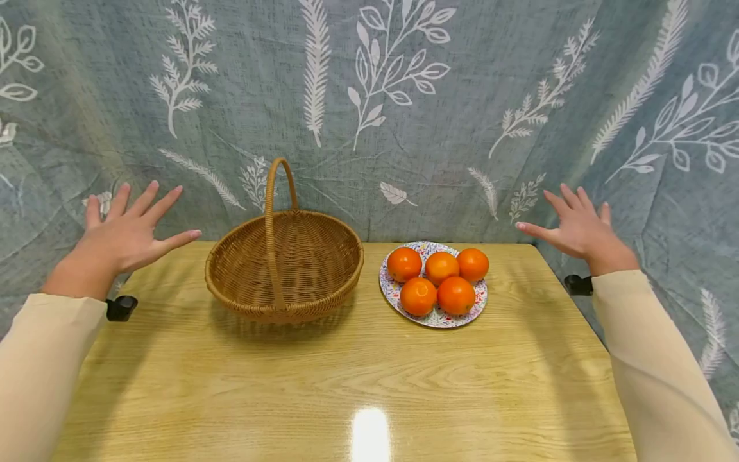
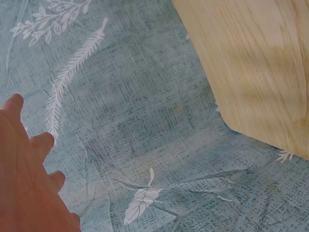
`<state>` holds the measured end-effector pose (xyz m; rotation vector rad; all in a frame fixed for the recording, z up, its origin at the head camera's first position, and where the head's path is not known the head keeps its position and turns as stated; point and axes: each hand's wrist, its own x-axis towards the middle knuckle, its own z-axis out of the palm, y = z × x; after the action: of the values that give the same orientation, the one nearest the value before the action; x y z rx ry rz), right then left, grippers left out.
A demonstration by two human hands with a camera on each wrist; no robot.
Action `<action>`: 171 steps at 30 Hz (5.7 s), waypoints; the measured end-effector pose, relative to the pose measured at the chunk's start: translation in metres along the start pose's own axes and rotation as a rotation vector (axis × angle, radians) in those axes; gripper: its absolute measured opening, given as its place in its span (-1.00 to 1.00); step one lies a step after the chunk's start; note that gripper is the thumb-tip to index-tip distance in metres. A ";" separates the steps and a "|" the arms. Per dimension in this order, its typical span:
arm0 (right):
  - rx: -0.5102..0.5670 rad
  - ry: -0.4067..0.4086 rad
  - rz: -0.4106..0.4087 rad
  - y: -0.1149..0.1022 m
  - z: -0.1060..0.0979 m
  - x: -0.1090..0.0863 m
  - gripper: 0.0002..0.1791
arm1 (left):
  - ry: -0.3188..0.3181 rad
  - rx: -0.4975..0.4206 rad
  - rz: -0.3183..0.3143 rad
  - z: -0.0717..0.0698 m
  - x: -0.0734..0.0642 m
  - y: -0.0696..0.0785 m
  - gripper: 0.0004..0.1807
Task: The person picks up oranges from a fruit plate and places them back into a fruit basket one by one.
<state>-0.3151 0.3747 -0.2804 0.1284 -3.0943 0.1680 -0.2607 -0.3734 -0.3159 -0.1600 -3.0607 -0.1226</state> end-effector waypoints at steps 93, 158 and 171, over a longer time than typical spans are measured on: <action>0.775 -0.180 -0.206 -0.021 0.151 0.036 -0.07 | -0.024 -1.122 0.128 0.100 -0.023 0.032 -0.28; 0.855 -0.044 -0.297 -0.068 0.088 0.016 -0.23 | -0.120 -1.502 0.224 0.101 -0.021 0.025 -0.28; 0.978 -0.061 -0.401 -0.122 0.089 0.019 -0.26 | -0.104 -1.482 0.223 0.099 -0.023 0.026 -0.30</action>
<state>-0.3268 0.2423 -0.3548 0.7566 -2.6373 1.6140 -0.2422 -0.3416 -0.4139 -0.5396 -2.2681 -2.2550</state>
